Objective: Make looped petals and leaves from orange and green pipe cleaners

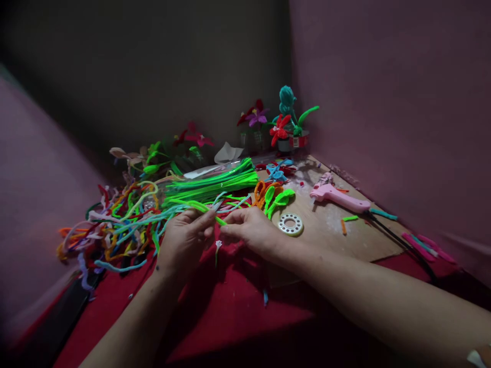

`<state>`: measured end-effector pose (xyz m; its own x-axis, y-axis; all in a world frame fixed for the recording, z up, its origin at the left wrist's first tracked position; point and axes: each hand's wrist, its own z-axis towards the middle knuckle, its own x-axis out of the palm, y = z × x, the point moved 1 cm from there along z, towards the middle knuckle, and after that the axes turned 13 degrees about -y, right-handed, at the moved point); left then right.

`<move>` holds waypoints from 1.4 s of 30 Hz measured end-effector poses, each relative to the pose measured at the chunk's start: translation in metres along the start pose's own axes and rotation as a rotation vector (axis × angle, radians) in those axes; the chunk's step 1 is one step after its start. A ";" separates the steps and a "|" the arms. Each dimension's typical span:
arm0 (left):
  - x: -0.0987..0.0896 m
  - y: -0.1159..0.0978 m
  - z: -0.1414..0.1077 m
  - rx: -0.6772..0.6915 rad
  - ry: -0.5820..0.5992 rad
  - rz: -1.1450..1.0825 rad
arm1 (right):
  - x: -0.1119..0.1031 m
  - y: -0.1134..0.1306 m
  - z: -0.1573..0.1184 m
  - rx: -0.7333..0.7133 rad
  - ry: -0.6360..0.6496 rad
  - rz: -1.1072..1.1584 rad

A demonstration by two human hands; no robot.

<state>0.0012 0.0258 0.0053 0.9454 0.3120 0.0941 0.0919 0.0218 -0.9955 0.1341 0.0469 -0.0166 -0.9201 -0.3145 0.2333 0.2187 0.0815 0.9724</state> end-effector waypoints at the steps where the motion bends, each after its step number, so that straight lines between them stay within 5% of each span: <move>1: 0.001 0.000 -0.001 -0.023 0.010 -0.005 | 0.000 0.000 0.001 -0.008 0.011 0.011; 9: 0.001 0.002 0.001 -0.108 0.041 -0.092 | 0.000 -0.003 -0.001 0.133 0.038 0.035; 15: 0.001 0.002 0.004 -0.085 -0.017 -0.098 | 0.001 -0.001 -0.003 0.095 0.101 0.042; 20: 0.005 0.005 -0.001 -0.120 -0.034 -0.074 | -0.003 -0.002 0.002 -0.058 -0.005 0.012; 25: 0.006 0.008 -0.002 -0.131 -0.004 -0.042 | -0.005 -0.005 0.005 -0.010 -0.084 0.007; 35: 0.001 0.004 0.000 0.149 0.001 0.170 | -0.004 -0.004 0.006 0.061 -0.129 0.044; 42: -0.003 -0.004 0.000 0.361 0.173 0.329 | -0.008 -0.003 0.007 0.053 -0.090 0.057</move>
<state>-0.0021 0.0252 0.0092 0.9470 0.1962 -0.2544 -0.3034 0.2851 -0.9092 0.1383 0.0552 -0.0215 -0.9327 -0.2216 0.2846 0.2563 0.1479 0.9552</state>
